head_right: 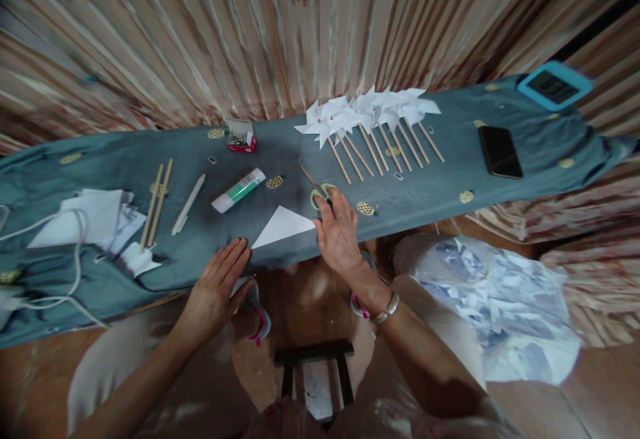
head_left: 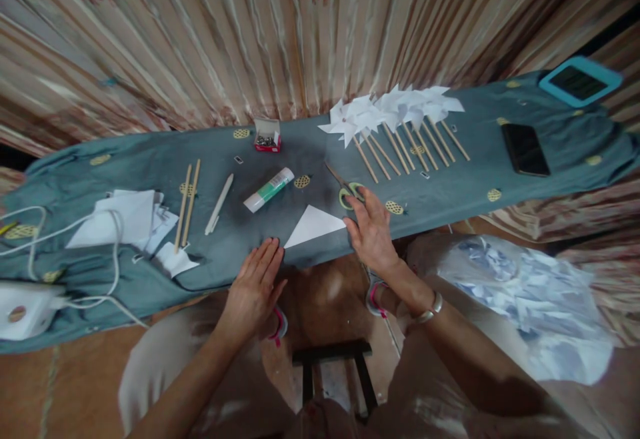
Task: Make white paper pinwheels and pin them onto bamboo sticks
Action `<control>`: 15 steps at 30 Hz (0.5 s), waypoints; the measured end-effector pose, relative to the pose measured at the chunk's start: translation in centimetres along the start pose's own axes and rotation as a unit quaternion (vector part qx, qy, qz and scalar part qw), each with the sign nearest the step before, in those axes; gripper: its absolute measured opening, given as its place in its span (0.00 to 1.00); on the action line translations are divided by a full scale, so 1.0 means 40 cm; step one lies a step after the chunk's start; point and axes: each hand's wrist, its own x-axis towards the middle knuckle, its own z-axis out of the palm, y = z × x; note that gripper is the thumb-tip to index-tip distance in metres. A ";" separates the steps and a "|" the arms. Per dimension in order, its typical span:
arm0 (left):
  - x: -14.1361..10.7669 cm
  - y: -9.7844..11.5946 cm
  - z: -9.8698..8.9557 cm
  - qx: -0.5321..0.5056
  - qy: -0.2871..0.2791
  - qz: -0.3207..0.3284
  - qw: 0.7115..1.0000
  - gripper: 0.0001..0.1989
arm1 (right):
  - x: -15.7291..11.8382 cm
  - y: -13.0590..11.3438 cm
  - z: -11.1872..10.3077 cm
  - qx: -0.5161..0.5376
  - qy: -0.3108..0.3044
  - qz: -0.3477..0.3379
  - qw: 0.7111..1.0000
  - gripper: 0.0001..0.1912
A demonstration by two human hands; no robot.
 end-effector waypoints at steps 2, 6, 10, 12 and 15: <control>0.004 0.003 0.003 -0.008 0.022 -0.012 1.000 0.34 | 0.002 -0.013 0.000 0.018 -0.011 -0.016 1.000 0.20; 0.020 0.008 0.008 -0.025 0.056 -0.035 0.997 0.32 | 0.007 -0.036 0.000 0.053 -0.047 -0.042 0.997 0.16; 0.038 0.008 0.008 -0.044 0.063 -0.050 0.996 0.33 | 0.017 -0.049 -0.006 0.109 -0.051 -0.030 0.992 0.07; 0.058 0.010 0.004 -0.051 0.075 -0.051 0.995 0.35 | 0.024 -0.055 -0.014 0.140 -0.051 -0.010 0.989 0.03; 0.115 0.021 -0.007 -0.051 0.109 -0.021 0.993 0.39 | 0.037 -0.064 -0.030 0.172 -0.046 0.007 0.984 0.03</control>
